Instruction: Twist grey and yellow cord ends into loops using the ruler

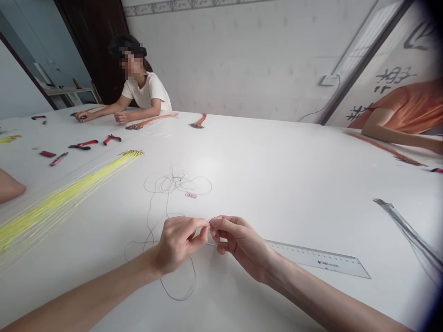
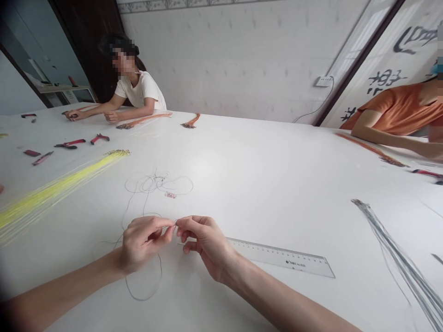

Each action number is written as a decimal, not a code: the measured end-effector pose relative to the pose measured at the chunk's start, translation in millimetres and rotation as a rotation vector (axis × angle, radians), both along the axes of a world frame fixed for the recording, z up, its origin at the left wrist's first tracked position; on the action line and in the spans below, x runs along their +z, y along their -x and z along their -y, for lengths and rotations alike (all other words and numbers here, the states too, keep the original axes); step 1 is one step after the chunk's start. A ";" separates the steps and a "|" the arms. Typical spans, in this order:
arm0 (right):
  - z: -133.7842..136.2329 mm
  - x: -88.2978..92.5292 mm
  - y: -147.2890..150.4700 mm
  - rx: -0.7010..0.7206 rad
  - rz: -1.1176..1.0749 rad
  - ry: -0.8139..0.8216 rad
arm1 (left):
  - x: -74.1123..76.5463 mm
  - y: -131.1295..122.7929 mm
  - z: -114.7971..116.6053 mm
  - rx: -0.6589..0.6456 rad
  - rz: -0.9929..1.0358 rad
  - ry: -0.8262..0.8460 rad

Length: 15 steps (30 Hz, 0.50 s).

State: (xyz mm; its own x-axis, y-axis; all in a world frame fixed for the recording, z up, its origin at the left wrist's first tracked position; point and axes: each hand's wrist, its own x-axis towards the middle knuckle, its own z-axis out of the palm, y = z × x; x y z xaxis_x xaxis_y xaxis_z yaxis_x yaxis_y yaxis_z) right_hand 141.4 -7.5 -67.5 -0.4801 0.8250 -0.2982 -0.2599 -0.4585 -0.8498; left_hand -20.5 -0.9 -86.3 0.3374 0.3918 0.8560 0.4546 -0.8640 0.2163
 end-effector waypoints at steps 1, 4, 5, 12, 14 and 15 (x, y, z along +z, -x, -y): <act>0.2 -0.2 0.7 -0.003 0.003 -0.005 | 0.4 -0.1 -0.1 -0.002 -0.004 -0.008; -0.9 1.2 3.7 -0.028 0.015 -0.044 | 1.9 -0.1 -0.7 -0.011 -0.023 -0.024; -2.7 2.6 4.3 -0.057 0.018 -0.079 | 2.6 0.1 -1.2 -0.011 -0.030 -0.023; -43.4 41.8 -30.0 -0.464 -0.032 -0.387 | 19.4 4.1 -13.8 0.015 -0.051 0.044; -61.4 61.0 -61.7 -0.600 -0.044 -0.472 | 30.9 5.2 -15.3 -0.009 -0.073 0.106; -70.7 70.6 -81.5 -0.674 -0.045 -0.523 | 37.1 5.2 -14.8 -0.029 -0.092 0.164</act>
State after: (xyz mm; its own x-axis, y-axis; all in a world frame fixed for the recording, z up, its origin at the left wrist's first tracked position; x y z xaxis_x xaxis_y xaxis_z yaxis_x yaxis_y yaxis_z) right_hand 222.8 63.1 3.1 0.1604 0.9649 0.2081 -0.3747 0.2546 -0.8915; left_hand -25.7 13.8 -49.2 0.4240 0.5124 0.7468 0.4546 -0.8336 0.3138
